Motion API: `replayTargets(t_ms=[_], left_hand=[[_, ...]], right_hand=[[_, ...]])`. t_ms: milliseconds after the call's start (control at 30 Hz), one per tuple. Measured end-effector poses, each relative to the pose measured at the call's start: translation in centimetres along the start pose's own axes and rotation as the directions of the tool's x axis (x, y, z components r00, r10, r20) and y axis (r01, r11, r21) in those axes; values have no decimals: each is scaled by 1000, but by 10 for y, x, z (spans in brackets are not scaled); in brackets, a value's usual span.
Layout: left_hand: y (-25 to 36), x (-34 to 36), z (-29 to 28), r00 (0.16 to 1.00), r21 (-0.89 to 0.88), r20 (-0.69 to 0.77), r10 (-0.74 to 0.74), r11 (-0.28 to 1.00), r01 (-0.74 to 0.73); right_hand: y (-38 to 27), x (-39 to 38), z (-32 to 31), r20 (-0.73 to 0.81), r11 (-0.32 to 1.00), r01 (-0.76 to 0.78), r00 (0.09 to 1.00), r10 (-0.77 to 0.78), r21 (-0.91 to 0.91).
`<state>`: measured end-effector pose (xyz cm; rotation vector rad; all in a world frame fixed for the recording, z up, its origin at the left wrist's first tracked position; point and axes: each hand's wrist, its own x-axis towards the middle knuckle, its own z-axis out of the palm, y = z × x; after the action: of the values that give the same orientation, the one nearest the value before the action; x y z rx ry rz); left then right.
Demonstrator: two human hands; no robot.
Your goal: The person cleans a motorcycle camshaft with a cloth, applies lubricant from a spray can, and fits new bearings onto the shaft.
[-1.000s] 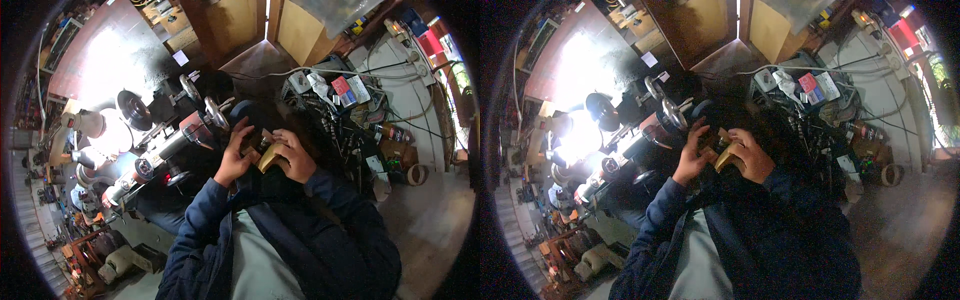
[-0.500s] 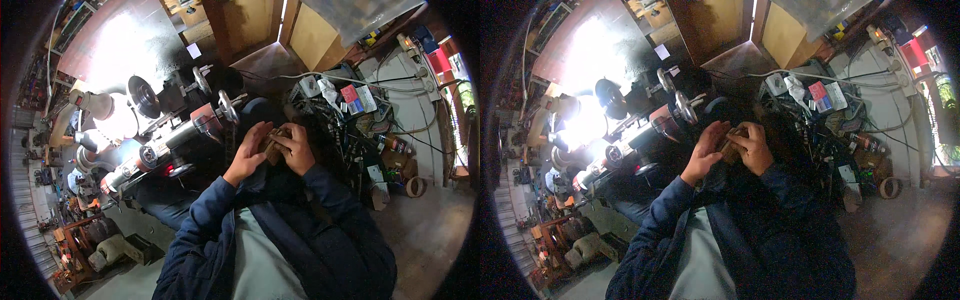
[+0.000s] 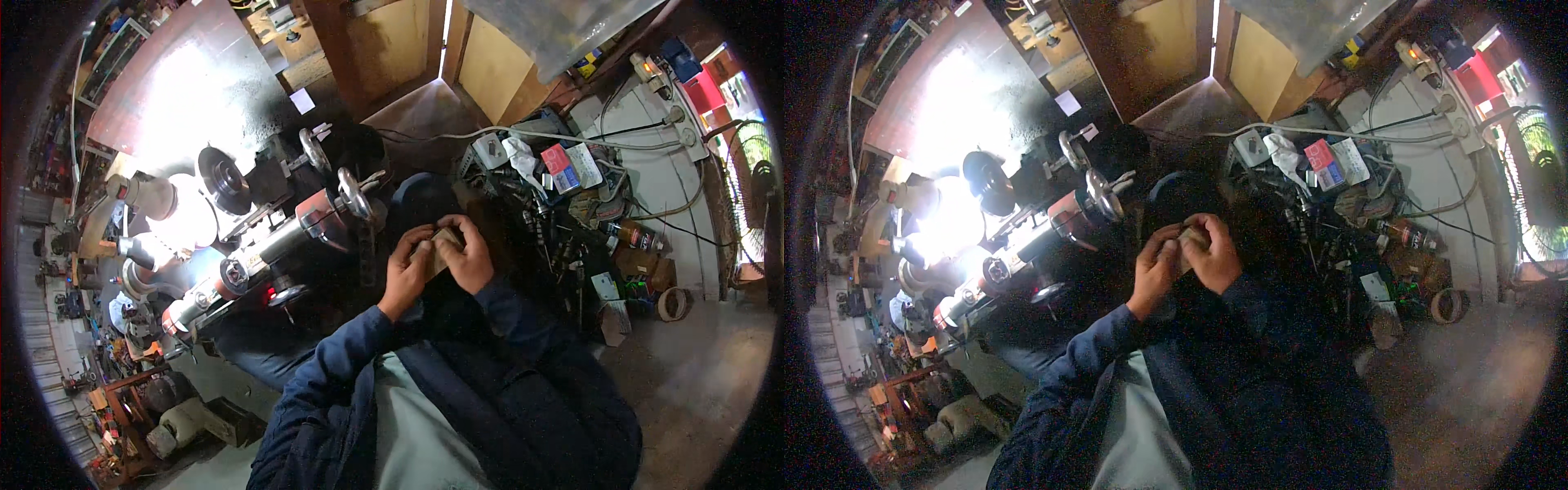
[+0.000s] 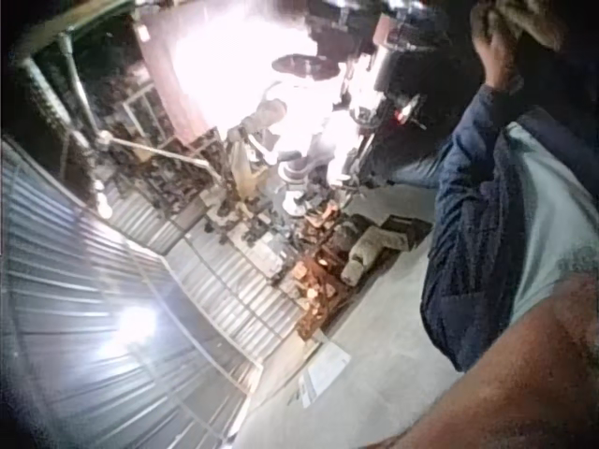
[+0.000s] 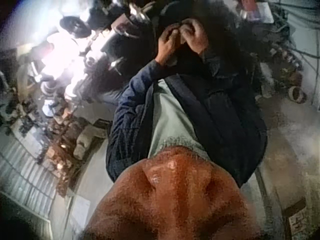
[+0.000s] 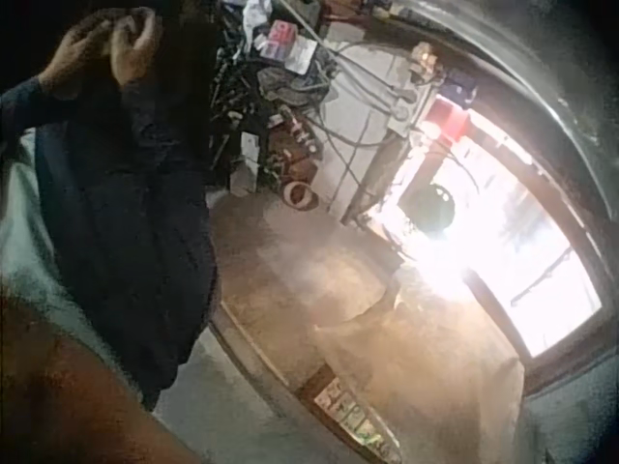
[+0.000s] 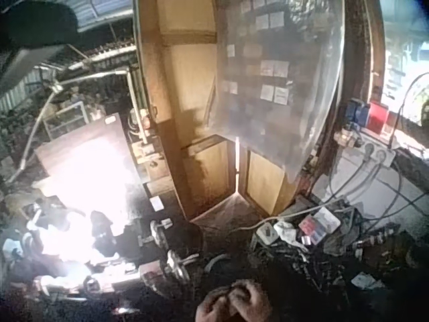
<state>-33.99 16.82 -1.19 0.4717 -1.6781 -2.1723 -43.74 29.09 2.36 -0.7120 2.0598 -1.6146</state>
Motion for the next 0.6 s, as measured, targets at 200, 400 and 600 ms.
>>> replayTargets(t_ms=[200,400,600], left_hand=[[60,21,0,938,-506,262,-226,796,333],[63,44,8,856,-490,473,-207,746,451],[96,102,42,534,-298,568,-626,448,843]], right_hand=[[-102,2,-16,-97,905,360,933,-346,226],[-132,10,-61,181,853,467,883,-434,-233],[-92,13,-102,228,851,443,893,-389,-283]])
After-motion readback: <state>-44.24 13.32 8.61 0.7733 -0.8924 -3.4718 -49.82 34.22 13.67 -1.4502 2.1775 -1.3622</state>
